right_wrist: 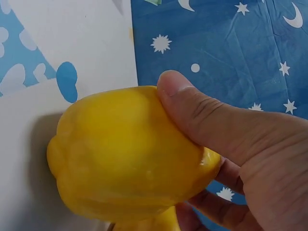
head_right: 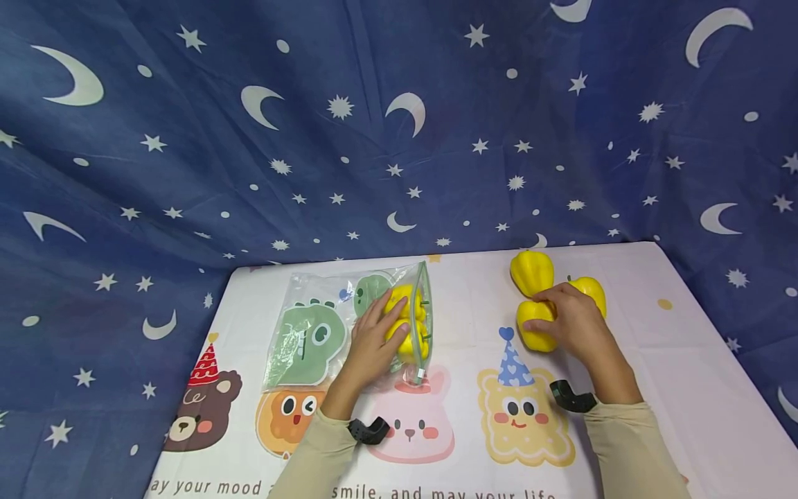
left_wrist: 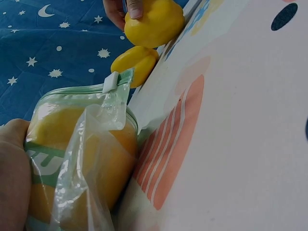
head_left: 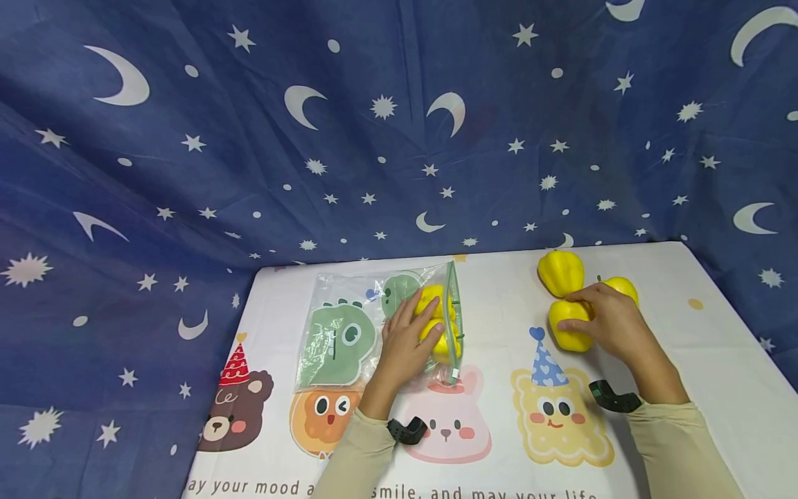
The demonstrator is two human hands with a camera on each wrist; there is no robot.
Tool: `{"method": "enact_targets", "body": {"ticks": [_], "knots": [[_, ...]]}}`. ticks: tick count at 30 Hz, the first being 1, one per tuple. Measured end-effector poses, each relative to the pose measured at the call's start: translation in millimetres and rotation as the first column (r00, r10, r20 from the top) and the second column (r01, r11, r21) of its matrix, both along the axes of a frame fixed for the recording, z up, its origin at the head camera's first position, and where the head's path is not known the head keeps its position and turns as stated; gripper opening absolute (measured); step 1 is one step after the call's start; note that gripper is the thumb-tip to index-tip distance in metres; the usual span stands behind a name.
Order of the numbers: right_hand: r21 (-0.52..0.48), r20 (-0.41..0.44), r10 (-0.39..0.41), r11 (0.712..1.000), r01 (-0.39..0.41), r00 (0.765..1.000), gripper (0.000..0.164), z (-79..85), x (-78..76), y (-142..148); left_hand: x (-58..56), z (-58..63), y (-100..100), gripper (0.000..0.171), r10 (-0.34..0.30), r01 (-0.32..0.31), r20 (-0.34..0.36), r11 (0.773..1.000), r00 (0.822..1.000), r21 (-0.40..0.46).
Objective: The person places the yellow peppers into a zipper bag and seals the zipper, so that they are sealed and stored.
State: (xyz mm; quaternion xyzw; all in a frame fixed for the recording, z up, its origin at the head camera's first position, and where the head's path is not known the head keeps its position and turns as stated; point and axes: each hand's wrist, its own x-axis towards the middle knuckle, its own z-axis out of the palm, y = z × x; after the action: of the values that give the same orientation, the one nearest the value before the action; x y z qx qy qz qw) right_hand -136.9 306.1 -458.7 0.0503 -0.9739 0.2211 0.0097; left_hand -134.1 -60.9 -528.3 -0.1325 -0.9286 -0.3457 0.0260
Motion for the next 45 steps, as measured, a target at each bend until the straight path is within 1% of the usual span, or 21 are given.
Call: {"method": "enact_targets", "body": {"ticks": [5,8,13,19,24,27,31,34,40,45], "knots": [[-0.014,-0.095,0.027,1.0,-0.028,0.995,0.056,0.0,0.8,0.7,0.3,0.4,-0.4,0.055,0.002,-0.002,-0.002,1.0,1.0,-0.008],[-0.02,-0.126,0.036,0.999,-0.039,0.991,0.054,0.3,0.7,0.9,0.2,0.6,-0.7,0.055,0.002,-0.002,-0.001,1.0,1.0,-0.01],[-0.042,-0.117,0.023,0.999,-0.028,0.993,0.052,-0.6,1.5,0.2,-0.1,0.5,-1.0,0.055,0.0,0.0,0.001,1.0,1.0,-0.011],[-0.069,-0.125,0.017,0.997,-0.026,0.992,0.051,-4.1,2.6,-0.6,0.0,0.7,-0.6,0.055,0.001,-0.001,-0.002,1.0,1.0,-0.012],[-0.11,-0.118,-0.026,0.994,0.013,0.993,0.055,-5.9,3.5,-4.0,-0.2,0.1,0.3,0.054,0.002,-0.002,-0.006,1.0,1.0,-0.015],[-0.15,-0.131,-0.047,0.988,0.027,0.99,0.054,-7.4,3.2,-6.5,0.0,0.3,0.8,0.054,0.001,-0.001,0.0,1.0,1.0,-0.014],[-0.208,-0.149,-0.053,0.978,0.021,0.987,0.048,-11.3,2.6,-9.1,0.0,1.0,0.9,0.054,0.001,-0.001,0.01,1.0,1.0,-0.017],[-0.251,-0.146,-0.058,0.968,0.02,0.988,0.045,-14.6,2.4,-10.8,-0.3,0.7,0.8,0.054,0.0,0.0,0.008,1.0,1.0,-0.017],[-0.322,-0.099,-0.094,0.945,0.057,0.991,0.05,-17.9,2.3,-16.7,-0.3,0.1,0.7,0.054,0.002,-0.002,-0.007,1.0,1.0,-0.013],[-0.387,-0.055,-0.125,0.917,0.095,0.991,0.053,-22.7,0.8,-21.6,-0.2,0.6,0.8,0.054,0.0,-0.001,-0.009,1.0,1.0,-0.011]]}}
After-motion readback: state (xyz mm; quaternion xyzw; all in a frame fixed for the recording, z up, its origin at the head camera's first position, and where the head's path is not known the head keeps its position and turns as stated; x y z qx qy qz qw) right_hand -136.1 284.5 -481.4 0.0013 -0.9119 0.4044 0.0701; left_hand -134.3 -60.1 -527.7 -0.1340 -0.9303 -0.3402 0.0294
